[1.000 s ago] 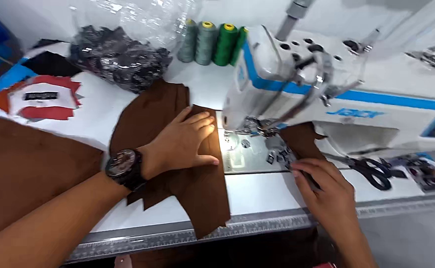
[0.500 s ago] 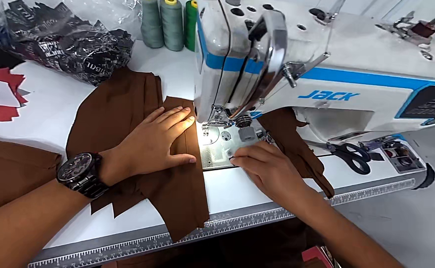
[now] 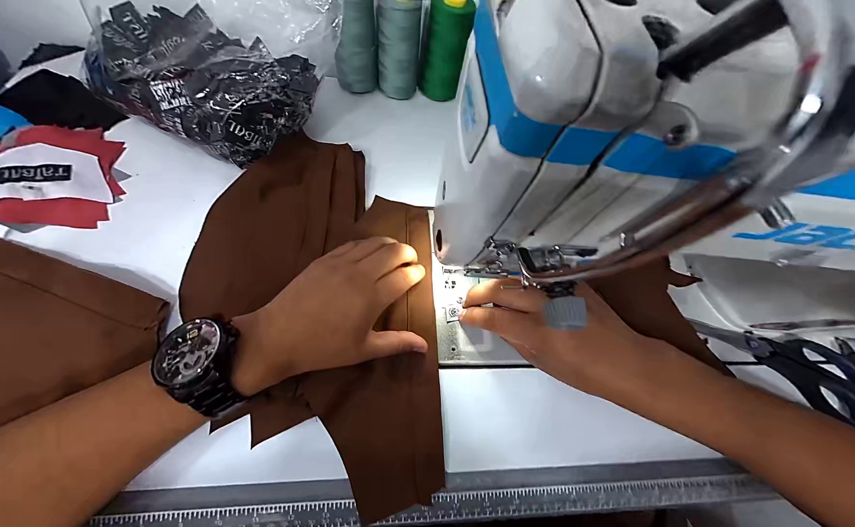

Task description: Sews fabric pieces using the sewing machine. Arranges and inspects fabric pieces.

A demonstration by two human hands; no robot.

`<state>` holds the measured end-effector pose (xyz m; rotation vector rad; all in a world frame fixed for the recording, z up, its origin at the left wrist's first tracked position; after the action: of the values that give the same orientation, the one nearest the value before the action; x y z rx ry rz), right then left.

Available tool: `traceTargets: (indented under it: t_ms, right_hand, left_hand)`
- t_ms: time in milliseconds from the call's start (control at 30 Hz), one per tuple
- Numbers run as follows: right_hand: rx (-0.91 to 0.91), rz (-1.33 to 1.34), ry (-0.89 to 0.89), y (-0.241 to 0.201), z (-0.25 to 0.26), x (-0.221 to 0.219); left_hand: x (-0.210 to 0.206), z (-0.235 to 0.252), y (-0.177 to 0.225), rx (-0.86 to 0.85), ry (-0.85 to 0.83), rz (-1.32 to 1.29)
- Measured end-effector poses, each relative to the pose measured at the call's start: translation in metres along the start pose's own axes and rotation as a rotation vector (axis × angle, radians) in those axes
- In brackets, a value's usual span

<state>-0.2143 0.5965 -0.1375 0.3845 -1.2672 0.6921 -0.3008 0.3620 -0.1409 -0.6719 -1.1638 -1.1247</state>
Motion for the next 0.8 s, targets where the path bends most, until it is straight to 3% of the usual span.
traceTargets:
  t_ms: [167, 300, 433, 533, 667, 800]
  right_hand:
    - [-0.162, 0.102, -0.011, 0.011, -0.010, -0.012]
    - [-0.190, 0.144, -0.007, 0.006, -0.007, -0.015]
    - [-0.504, 0.634, 0.091, -0.006, 0.000, -0.006]
    - [-0.631, 0.660, 0.091, -0.006, 0.002, -0.007]
    - [-0.463, 0.213, 0.178, -0.005, -0.006, -0.004]
    - [-0.105, 0.120, 0.159, -0.026, -0.008, 0.002]
  left_hand:
    - [0.001, -0.004, 0.010, 0.037, 0.000, 0.031]
    - [0.000, -0.005, 0.009, 0.036, 0.004, 0.000]
    - [0.000, -0.006, 0.009, 0.045, 0.003, -0.026]
    - [-0.001, -0.006, 0.010, 0.042, -0.006, -0.017]
    - [-0.002, -0.006, 0.008, 0.047, -0.010, 0.006]
    - [-0.002, -0.007, 0.008, 0.046, -0.019, -0.004]
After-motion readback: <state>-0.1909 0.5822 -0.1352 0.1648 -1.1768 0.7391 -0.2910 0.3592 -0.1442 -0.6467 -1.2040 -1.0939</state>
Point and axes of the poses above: each hand's wrist, its own z-axis towards the middle knuckle, its own x-axis out of the back of the hand, y = z × x, the point moved 3 cm from there along z, towards the middle knuckle, and after that the axes turned 1 degree about -y, right-handed, at the moved point
